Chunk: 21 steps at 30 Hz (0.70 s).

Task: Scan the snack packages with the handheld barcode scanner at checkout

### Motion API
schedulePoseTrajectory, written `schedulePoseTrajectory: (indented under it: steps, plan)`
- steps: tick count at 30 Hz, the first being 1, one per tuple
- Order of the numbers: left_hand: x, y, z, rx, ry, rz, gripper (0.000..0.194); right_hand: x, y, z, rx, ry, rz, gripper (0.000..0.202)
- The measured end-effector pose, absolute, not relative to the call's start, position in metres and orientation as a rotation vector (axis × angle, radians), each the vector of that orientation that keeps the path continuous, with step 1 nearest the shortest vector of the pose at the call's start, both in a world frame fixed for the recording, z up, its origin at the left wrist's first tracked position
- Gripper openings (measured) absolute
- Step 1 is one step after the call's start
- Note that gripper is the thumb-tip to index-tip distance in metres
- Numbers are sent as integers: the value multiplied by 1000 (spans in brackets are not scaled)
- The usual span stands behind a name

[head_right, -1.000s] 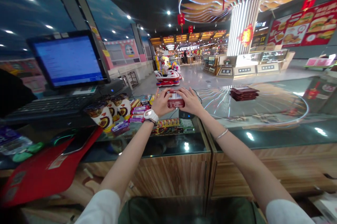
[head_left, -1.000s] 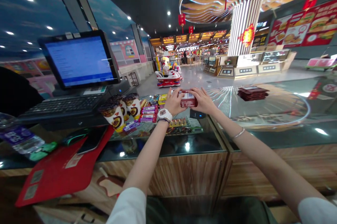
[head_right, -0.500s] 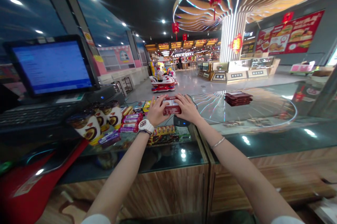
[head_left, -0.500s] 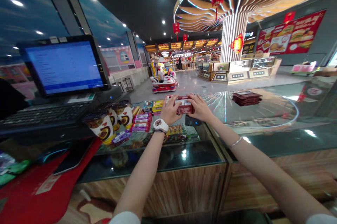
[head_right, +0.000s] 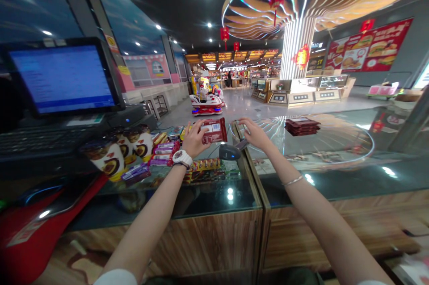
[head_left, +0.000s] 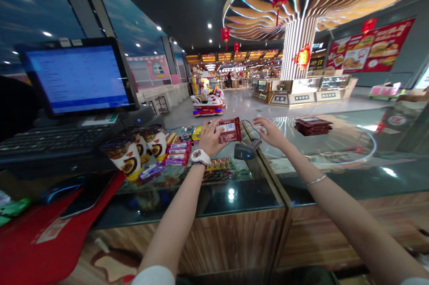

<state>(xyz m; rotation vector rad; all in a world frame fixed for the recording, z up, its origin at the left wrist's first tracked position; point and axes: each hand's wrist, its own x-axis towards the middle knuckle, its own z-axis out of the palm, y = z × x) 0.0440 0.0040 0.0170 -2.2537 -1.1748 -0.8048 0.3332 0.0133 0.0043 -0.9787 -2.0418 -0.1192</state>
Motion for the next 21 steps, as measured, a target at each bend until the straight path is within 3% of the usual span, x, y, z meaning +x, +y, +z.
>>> schedulePoseTrajectory:
  steps: [10, 21]
  plan:
    - [42, 5, 14, -2292, -1131, -854, 39, 337, 25, -22, -1004, -2464, 257, 74]
    - [40, 11, 9, -2269, -1112, -865, 41, 325, 28, -38, -1034, -2513, 222, 62]
